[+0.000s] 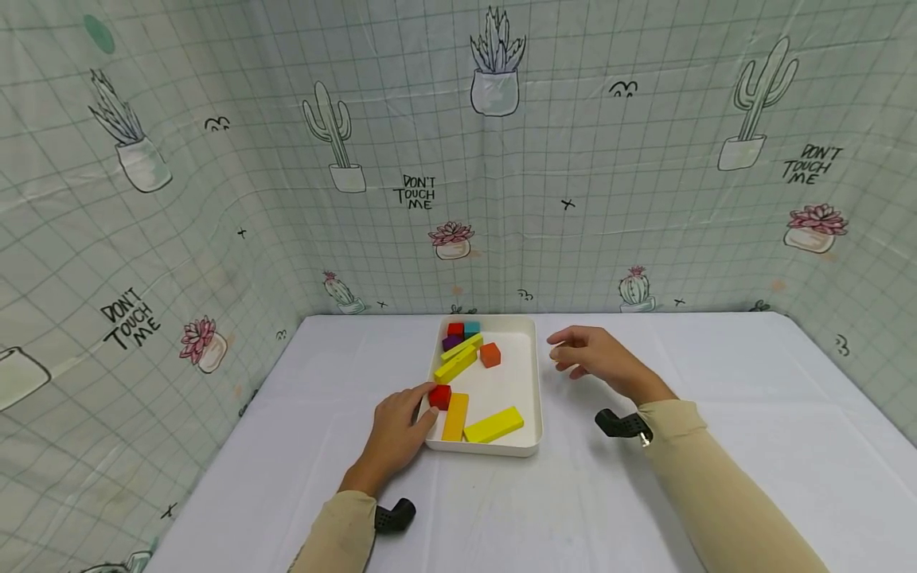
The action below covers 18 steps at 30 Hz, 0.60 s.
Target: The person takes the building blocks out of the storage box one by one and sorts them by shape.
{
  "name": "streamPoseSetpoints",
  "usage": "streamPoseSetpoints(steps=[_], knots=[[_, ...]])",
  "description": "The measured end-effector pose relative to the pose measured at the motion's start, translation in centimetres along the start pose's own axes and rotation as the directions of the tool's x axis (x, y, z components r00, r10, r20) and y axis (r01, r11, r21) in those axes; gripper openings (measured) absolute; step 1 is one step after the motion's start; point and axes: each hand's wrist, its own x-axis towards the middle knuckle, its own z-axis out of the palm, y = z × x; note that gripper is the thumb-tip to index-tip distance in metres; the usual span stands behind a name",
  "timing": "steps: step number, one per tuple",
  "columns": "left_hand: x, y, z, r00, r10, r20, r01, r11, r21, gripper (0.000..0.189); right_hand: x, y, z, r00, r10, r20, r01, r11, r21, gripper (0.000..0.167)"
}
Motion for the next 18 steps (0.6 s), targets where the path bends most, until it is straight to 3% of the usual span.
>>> streamPoseSetpoints(steps=[3, 13, 18], knots=[[-0.1, 0.0, 0.0, 1.000, -0.007, 0.001, 0.007, 1.000, 0.001, 0.049, 0.2, -0.7, 0.8, 0.999, -0.012, 0.030, 0.012, 1.000, -0.015, 0.043], [0.0, 0.0, 0.0, 1.000, 0.004, -0.003, -0.004, 1.000, 0.004, 0.049, 0.4, -1.3, 2.0, 1.000, 0.001, 0.013, -0.001, 1.000, -0.011, 0.041], [0.0, -0.1, 0.0, 1.000, 0.009, -0.009, -0.009, 1.000, -0.001, 0.049, 0.5, -2.3, 3.1, 0.999, 0.001, 0.055, -0.002, 1.000, 0.008, 0.039]])
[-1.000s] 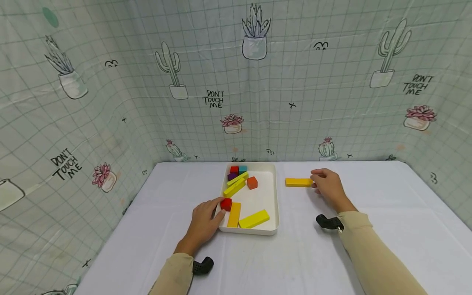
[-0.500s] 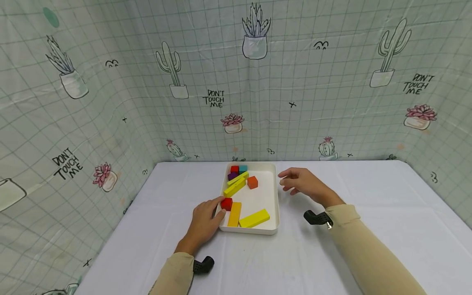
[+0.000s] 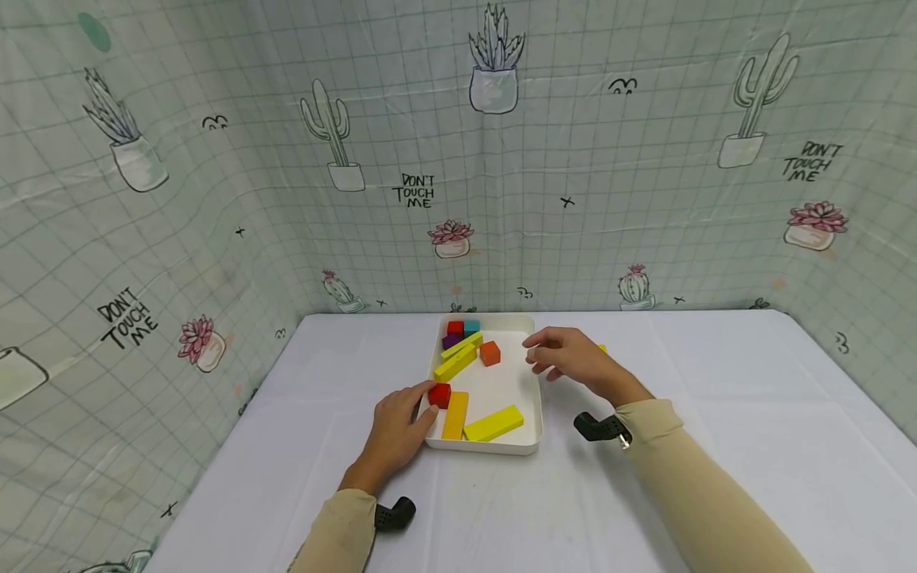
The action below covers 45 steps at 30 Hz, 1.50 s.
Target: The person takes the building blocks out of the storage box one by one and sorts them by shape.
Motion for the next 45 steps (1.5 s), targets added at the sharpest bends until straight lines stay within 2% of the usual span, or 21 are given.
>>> streamPoseSetpoints(steps=[9, 14, 20, 26, 31, 34, 45], knots=[[-0.2, 0.0, -0.1, 1.000, -0.008, 0.017, 0.008, 1.000, -0.015, 0.048, 0.4, -0.8, 2.1, 0.994, -0.003, 0.110, 0.000, 1.000, 0.028, 0.038], [0.0, 0.0, -0.1, 1.000, -0.001, 0.010, 0.001, 1.000, -0.002, 0.048, 0.4, -1.4, 2.7, 0.977, -0.027, 0.212, 0.033, 0.999, -0.027, 0.038], [0.4, 0.3, -0.1, 1.000, 0.009, -0.004, -0.009, 1.000, -0.001, 0.048, 0.7, -2.2, 3.2, 0.960, -0.059, 0.275, 0.090, 0.991, -0.101, 0.038], [0.3, 0.3, -0.1, 1.000, -0.001, 0.007, 0.001, 1.000, 0.001, 0.048, 1.2, -2.3, 3.6, 0.929, -0.048, 0.367, 0.114, 0.981, -0.159, 0.033], [0.0, 0.3, -0.1, 1.000, -0.009, 0.009, 0.009, 1.000, -0.003, 0.049, 1.6, -2.2, 4.2, 0.893, -0.018, 0.450, 0.121, 0.972, -0.201, 0.031], [-0.1, 0.2, -0.1, 1.000, -0.016, 0.014, 0.016, 1.000, -0.008, 0.049, 1.7, -2.1, 4.6, 0.884, 0.006, 0.467, 0.116, 0.966, -0.231, 0.029], [-0.1, 0.2, 0.0, 1.000, -0.002, 0.018, 0.003, 1.000, -0.014, 0.048, 1.2, -2.3, 5.7, 0.894, 0.049, 0.446, 0.137, 0.916, -0.376, 0.022]])
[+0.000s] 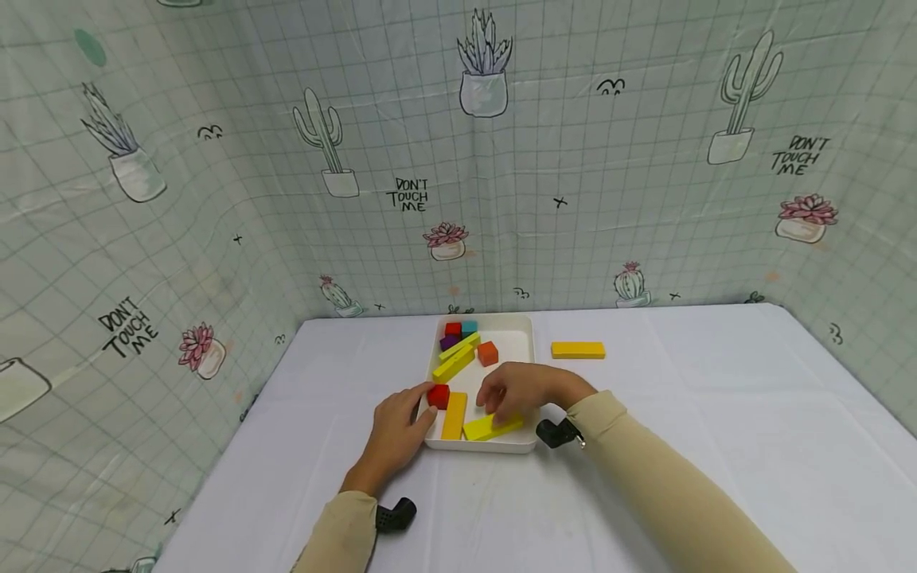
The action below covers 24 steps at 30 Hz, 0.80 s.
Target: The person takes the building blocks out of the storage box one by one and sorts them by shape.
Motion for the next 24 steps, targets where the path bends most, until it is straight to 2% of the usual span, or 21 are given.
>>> streamPoseSetpoints(steps=[5, 11, 16, 24], knots=[[0.05, 0.14, 0.00, 1.000, 0.002, 0.000, -0.002, 1.000, -0.005, 0.048, 0.14, -0.18, 0.17, 1.000, 0.023, 0.004, -0.023, 0.997, -0.069, 0.019], [0.04, 0.07, 0.13, 1.000, 0.001, -0.002, -0.001, 1.000, -0.002, 0.048, 0.14, -0.14, 0.51, 0.999, 0.051, -0.006, -0.052, 0.994, -0.093, 0.019], [-0.05, -0.01, 0.08, 1.000, 0.009, -0.009, -0.009, 1.000, 0.003, 0.048, 0.12, -0.35, 0.76, 0.999, 0.044, -0.004, -0.044, 0.992, -0.116, 0.019], [-0.02, -0.10, 0.09, 1.000, 0.005, -0.012, -0.005, 1.000, 0.010, 0.048, 0.12, -0.10, 0.69, 0.998, 0.031, -0.055, -0.038, 0.989, -0.140, 0.014]])
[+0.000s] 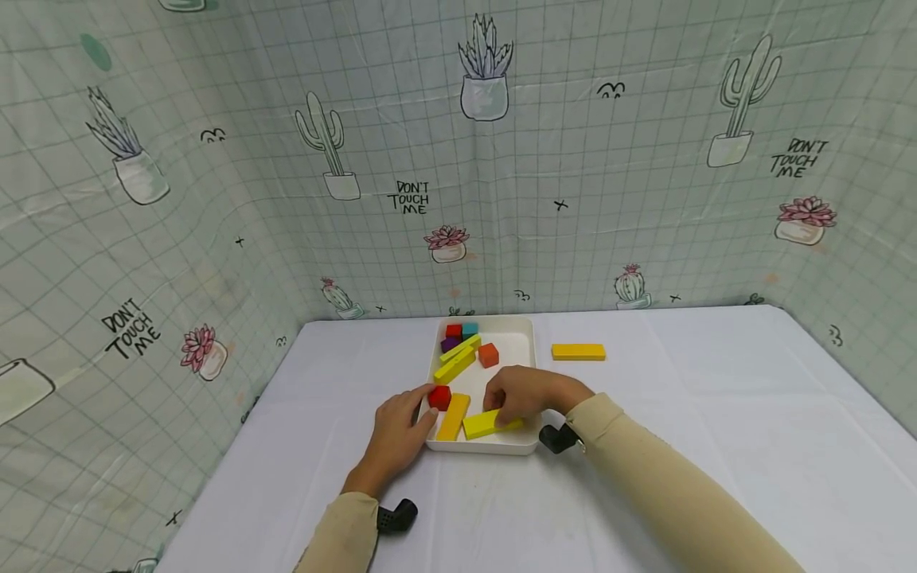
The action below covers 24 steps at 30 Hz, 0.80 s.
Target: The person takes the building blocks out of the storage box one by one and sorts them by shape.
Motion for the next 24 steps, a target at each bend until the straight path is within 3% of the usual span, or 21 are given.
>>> streamPoseSetpoints(steps=[16, 24], knots=[[-0.09, 0.09, -0.11, 1.000, 0.023, -0.015, -0.023, 1.000, 0.007, 0.047, -0.24, 0.15, 0.39, 0.999, 0.020, -0.026, -0.021, 0.999, -0.044, 0.013], [-0.04, 0.03, -0.10, 1.000, 0.008, -0.006, -0.008, 1.000, -0.001, 0.048, -0.23, 0.83, 0.52, 0.997, -0.059, -0.047, 0.057, 0.998, -0.039, 0.015]])
